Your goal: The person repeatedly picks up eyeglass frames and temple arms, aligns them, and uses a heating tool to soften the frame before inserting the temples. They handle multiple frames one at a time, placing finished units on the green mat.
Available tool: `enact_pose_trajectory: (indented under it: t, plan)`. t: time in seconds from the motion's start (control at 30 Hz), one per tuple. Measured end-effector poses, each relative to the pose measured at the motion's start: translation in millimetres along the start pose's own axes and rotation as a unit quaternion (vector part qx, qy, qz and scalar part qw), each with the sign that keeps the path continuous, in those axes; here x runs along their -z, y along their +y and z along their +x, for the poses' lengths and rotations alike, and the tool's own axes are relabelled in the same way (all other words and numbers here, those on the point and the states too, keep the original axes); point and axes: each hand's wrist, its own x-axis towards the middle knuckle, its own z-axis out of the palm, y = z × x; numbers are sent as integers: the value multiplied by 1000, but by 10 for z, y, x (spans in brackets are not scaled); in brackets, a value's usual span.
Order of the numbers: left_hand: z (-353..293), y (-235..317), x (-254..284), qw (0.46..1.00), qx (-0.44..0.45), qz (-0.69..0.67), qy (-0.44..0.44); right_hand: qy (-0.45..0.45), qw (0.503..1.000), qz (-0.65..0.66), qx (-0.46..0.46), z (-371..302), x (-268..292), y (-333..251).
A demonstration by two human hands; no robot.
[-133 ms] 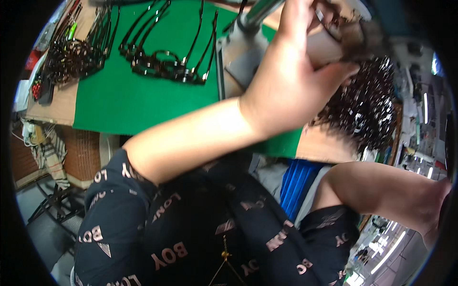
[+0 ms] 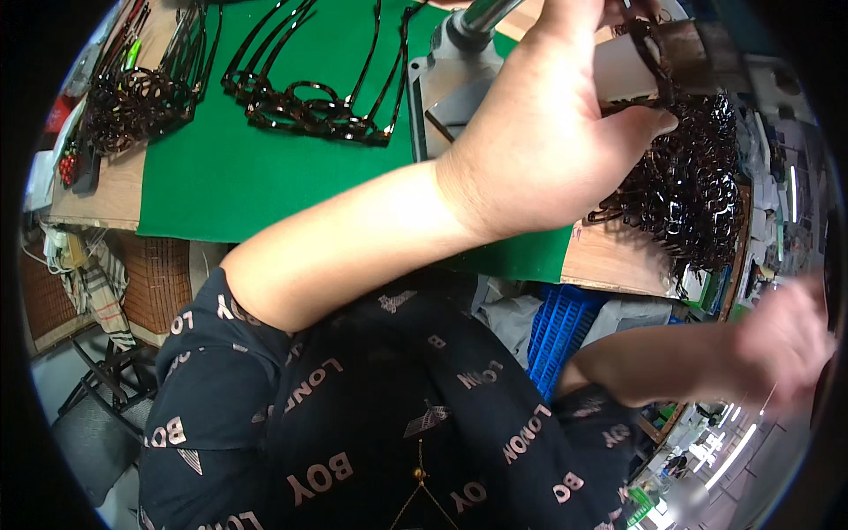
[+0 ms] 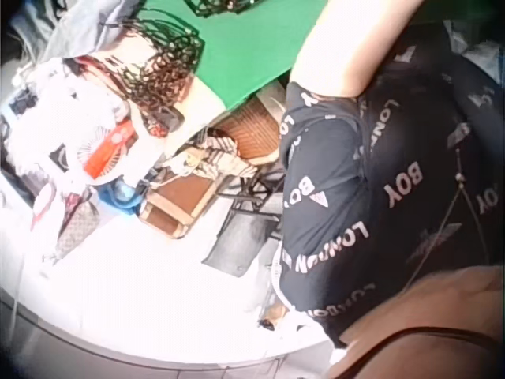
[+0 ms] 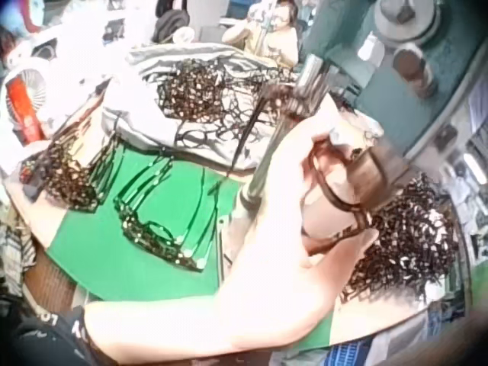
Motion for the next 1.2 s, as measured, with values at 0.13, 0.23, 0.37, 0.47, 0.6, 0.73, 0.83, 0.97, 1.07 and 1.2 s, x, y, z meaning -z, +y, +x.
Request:
enact_pose_trajectory:
  t: [0.13,0.23,0.37,0.47,0.6,0.73,0.83,0.97,1.07,1.2]
  plan:
    - [-68,208,153,999,32,21,-27,-299,916,-64,-259,-1748,85,201]
    - [-29,423,377,997,52,47,-43,-551,814,-19,-181,-2154,-272,136]
    - [8,681,665,993,63,90,-46,-606,763,-102,-201,-2115,-262,111]
    - [11,858,816,990,69,114,-43,-636,717,-199,-204,-2028,-72,205]
    - [0,1046,887,989,79,118,-41,-584,714,-306,-234,-1908,255,393]
    - [-208,1008,860,994,96,54,-22,-328,858,-316,-238,-1981,459,546]
    - [-280,1031,731,982,184,-35,-2,-228,872,-297,-314,-2038,466,555]
    - [-299,986,650,949,219,-214,-74,-286,852,-250,-360,-1986,385,536]
    - [-296,733,718,869,179,-365,-282,-286,849,-245,-371,-1984,355,566]
    - [-299,756,709,800,249,-442,-321,-306,842,-284,-342,-1974,309,579]
